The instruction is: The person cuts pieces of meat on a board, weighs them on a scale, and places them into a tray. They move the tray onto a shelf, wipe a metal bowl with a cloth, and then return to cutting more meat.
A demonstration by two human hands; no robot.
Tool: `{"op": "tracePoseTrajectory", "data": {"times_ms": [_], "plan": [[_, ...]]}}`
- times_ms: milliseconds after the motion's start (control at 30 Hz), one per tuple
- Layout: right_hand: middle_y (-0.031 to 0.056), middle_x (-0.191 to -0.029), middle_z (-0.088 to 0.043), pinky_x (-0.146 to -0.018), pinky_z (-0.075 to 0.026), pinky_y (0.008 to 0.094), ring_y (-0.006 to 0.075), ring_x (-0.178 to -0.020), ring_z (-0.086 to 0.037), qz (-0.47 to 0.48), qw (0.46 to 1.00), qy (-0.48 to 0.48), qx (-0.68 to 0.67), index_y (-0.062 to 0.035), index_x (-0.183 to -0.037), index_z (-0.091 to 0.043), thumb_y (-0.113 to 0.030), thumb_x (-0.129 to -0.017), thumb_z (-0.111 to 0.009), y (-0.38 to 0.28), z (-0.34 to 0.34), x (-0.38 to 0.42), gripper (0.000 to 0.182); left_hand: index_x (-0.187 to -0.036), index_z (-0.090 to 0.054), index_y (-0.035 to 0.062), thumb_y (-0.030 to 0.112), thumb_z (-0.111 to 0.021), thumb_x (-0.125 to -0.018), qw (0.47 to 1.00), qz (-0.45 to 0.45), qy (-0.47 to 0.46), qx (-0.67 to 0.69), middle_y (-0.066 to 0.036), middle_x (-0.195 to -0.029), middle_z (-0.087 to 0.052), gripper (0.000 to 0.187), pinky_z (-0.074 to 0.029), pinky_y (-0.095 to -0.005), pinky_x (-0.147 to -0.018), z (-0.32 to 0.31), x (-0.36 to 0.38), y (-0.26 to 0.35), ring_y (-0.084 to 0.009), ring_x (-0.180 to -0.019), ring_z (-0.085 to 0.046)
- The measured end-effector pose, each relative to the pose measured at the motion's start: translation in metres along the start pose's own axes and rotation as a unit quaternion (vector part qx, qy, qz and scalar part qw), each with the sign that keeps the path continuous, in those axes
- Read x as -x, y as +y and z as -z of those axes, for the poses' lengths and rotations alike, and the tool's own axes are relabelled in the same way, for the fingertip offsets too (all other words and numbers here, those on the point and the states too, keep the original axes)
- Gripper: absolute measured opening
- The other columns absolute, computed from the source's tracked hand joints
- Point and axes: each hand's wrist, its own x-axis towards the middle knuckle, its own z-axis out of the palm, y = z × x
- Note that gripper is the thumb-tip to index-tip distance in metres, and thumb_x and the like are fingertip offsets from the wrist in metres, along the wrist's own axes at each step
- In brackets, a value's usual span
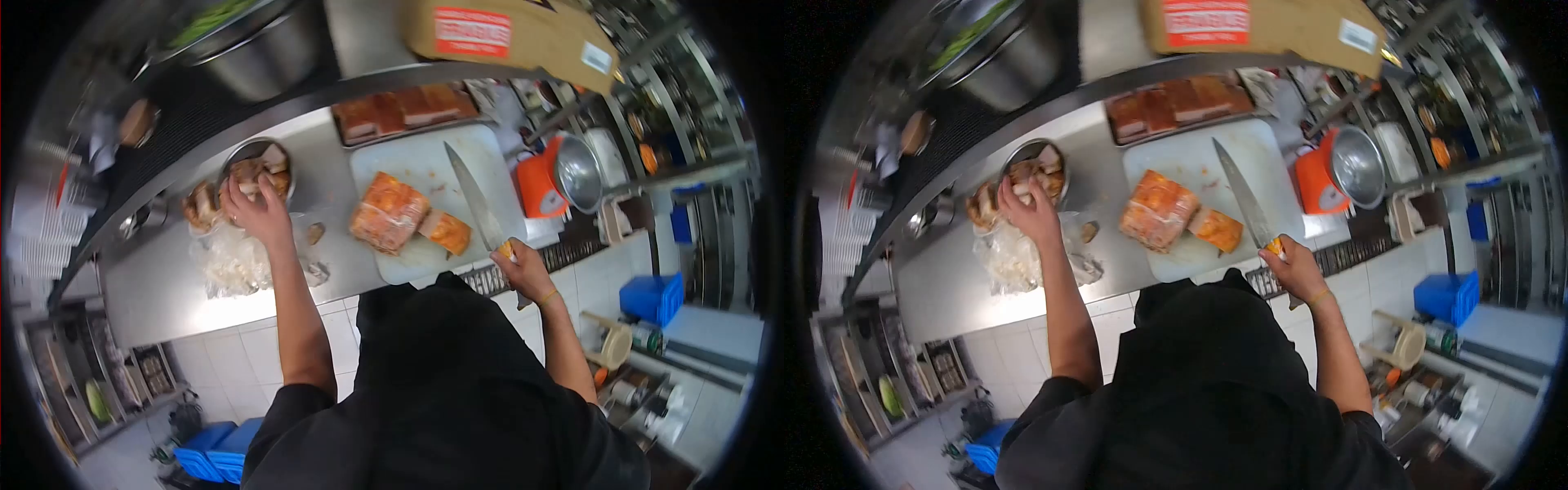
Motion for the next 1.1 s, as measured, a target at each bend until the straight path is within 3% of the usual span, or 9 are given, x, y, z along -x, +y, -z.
{"op": "tracePoseTrajectory", "data": {"times_ms": [167,233,333,433,633,833,933,1000,1100], "plan": [[0.0244,-0.077,-0.069,-0.066,-0.053,0.0462,0.0431,-0.073,-0.068,-0.165,0.982,0.029,-0.082,0.0017,-0.1,-0.061,-0.04,-0.096,-0.072,0.061,0.006,0.034,0.043,-0.137,-0.058,0.0063,0.016,-0.077,-0.083,0.865,-0.183,-0.388,0.26,-0.018,-0.139,-0.056,0.057,-0.04,-0.0508,-0.11,0.027,0.09,0.187,-0.035,-0.133,-0.05],[0.0274,-0.085,-0.07,-0.073,-0.054,0.0501,0.0474,-0.084,-0.068,-0.13,0.99,0.043,-0.037,0.0026,-0.103,-0.061,-0.043,-0.095,-0.071,0.099,-0.021,0.035,0.048,-0.14,-0.056,0.0079,0.014,-0.075,-0.08,0.778,-0.332,-0.494,0.2,-0.016,-0.138,-0.058,0.063,-0.038,-0.0488,-0.114,0.022,0.111,0.22,-0.0371,-0.132,-0.053],[0.0299,-0.092,-0.07,-0.079,-0.053,0.0532,0.0501,-0.091,-0.067,-0.086,0.995,0.05,0.001,0.0027,-0.102,-0.06,-0.047,-0.095,-0.07,0.111,-0.023,0.038,0.052,-0.145,-0.053,0.0099,0.011,-0.073,-0.079,0.729,-0.497,-0.465,0.069,-0.016,-0.14,-0.059,0.068,-0.037,-0.0502,-0.116,-0.022,0.156,0.22,-0.0352,-0.134,-0.054],[0.0292,-0.09,-0.07,-0.079,-0.053,0.0528,0.0498,-0.091,-0.067,-0.062,0.996,0.052,0.034,0.0022,-0.1,-0.059,-0.049,-0.096,-0.069,0.126,-0.022,0.033,0.052,-0.146,-0.052,0.0116,0.011,-0.07,-0.079,0.592,-0.456,-0.66,-0.08,-0.015,-0.143,-0.058,0.069,-0.036,-0.0488,-0.117,-0.05,0.154,0.242,-0.0318,-0.134,-0.056],[0.028,-0.091,-0.07,-0.082,-0.053,0.0507,0.0475,-0.093,-0.068,-0.089,0.995,-0.008,-0.032,0.0024,-0.101,-0.06,-0.049,-0.096,-0.067,0.124,-0.001,0.033,0.053,-0.132,-0.055,0.0053,0.022,-0.08,-0.079,0.685,-0.251,-0.677,0.095,-0.014,-0.126,-0.064,0.061,-0.049,-0.0465,-0.105,-0.079,0.164,0.255,-0.0311,-0.116,-0.064],[0.0283,-0.093,-0.07,-0.082,-0.052,0.0504,0.0452,-0.094,-0.069,-0.068,0.993,0.003,-0.094,0.0017,-0.104,-0.061,-0.048,-0.096,-0.068,0.137,-0.007,0.033,0.05,-0.122,-0.053,-0.0032,0.016,-0.082,-0.076,0.669,0.176,-0.636,0.341,-0.021,-0.123,-0.062,0.058,-0.052,-0.0414,-0.098,-0.101,0.197,0.269,-0.0348,-0.112,-0.064],[0.028,-0.092,-0.07,-0.081,-0.052,0.0508,0.0459,-0.093,-0.069,-0.085,0.988,-0.015,-0.124,0.0017,-0.103,-0.061,-0.047,-0.096,-0.069,0.129,0.011,0.033,0.05,-0.124,-0.051,-0.0006,0.011,-0.086,-0.071,0.748,0.08,-0.536,0.384,-0.022,-0.132,-0.056,0.065,-0.049,-0.0438,-0.103,-0.108,0.207,0.268,-0.0386,-0.119,-0.059],[0.0266,-0.088,-0.07,-0.079,-0.053,0.0518,0.0468,-0.088,-0.068,-0.064,0.995,0.013,-0.08,0.0016,-0.103,-0.06,-0.044,-0.097,-0.068,0.13,0.012,0.03,0.047,-0.127,-0.05,0.0022,0.012,-0.089,-0.068,0.807,-0.134,-0.487,0.307,-0.022,-0.138,-0.051,0.071,-0.046,-0.0462,-0.108,-0.104,0.203,0.263,-0.0405,-0.127,-0.053],[0.0263,-0.085,-0.07,-0.077,-0.052,0.0529,0.0472,-0.086,-0.068,-0.038,0.998,0.035,-0.04,0.0006,-0.103,-0.059,-0.042,-0.098,-0.067,0.133,0.015,0.029,0.043,-0.128,-0.05,0.0056,0.015,-0.092,-0.065,0.794,-0.289,-0.495,0.202,-0.023,-0.145,-0.044,0.077,-0.041,-0.049,-0.114,-0.084,0.201,0.251,-0.0431,-0.136,-0.045]]}}
